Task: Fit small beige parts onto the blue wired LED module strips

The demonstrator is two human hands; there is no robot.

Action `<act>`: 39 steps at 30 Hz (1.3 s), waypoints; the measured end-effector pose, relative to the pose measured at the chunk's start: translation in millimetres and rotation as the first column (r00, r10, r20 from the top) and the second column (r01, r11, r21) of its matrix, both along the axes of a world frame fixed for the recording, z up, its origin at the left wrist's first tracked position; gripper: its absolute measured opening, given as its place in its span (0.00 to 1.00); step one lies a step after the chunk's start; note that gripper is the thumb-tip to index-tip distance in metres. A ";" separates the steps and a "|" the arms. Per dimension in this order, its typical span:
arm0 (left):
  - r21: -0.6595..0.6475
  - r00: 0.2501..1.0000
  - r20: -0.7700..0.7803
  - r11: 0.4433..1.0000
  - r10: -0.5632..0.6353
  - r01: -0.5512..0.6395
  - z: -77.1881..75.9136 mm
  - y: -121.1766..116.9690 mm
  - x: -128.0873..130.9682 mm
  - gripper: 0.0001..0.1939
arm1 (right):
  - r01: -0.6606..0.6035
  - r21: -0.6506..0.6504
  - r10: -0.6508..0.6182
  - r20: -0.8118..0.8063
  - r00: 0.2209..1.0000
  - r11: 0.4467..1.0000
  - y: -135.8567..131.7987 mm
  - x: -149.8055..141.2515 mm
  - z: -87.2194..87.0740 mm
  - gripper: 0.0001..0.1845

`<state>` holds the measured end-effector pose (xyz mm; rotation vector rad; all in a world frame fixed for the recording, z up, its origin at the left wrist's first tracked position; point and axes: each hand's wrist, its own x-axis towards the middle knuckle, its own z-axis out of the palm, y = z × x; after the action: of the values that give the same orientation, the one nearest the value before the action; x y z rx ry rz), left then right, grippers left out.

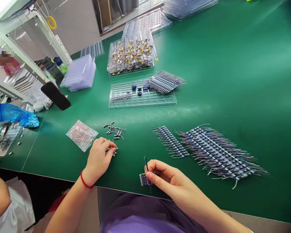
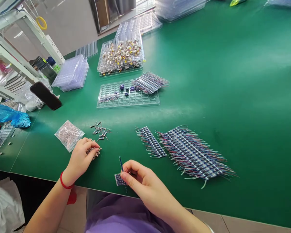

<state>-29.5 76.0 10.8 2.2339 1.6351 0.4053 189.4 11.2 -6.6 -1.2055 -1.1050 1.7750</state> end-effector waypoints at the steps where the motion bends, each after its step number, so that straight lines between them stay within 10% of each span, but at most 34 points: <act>1: 0.009 1.000 0.013 1.000 0.008 -0.008 -0.7 -1.0 -1.3 0.06 | 0.002 0.001 -0.002 -0.002 1.000 1.000 0.2 0.0 0.1 0.23; 13: -0.125 0.993 0.116 0.992 -0.002 0.017 2.0 -21.5 -17.2 0.07 | -0.009 -0.023 0.009 0.014 1.000 1.000 -0.5 2.2 -2.0 0.25; 24: 0.018 0.998 -0.066 1.000 -0.011 0.012 -3.0 7.2 4.2 0.06 | 0.004 -0.024 -0.003 0.020 1.000 1.000 -0.7 3.8 -2.9 0.23; 32: 0.073 0.988 0.155 0.997 -0.018 0.007 2.1 -21.8 6.0 0.05 | -0.007 0.021 0.006 0.029 1.000 1.000 1.4 -0.9 0.4 0.21; 39: 0.168 0.986 -0.107 0.980 0.124 -0.106 -13.9 -11.7 8.8 0.07 | 0.012 0.043 -0.014 0.067 0.998 0.999 -3.0 -4.3 -4.6 0.19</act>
<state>-20.6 64.3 -3.1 2.3259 1.8598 0.4599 185.2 8.2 -11.3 -1.2518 -1.1649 1.7039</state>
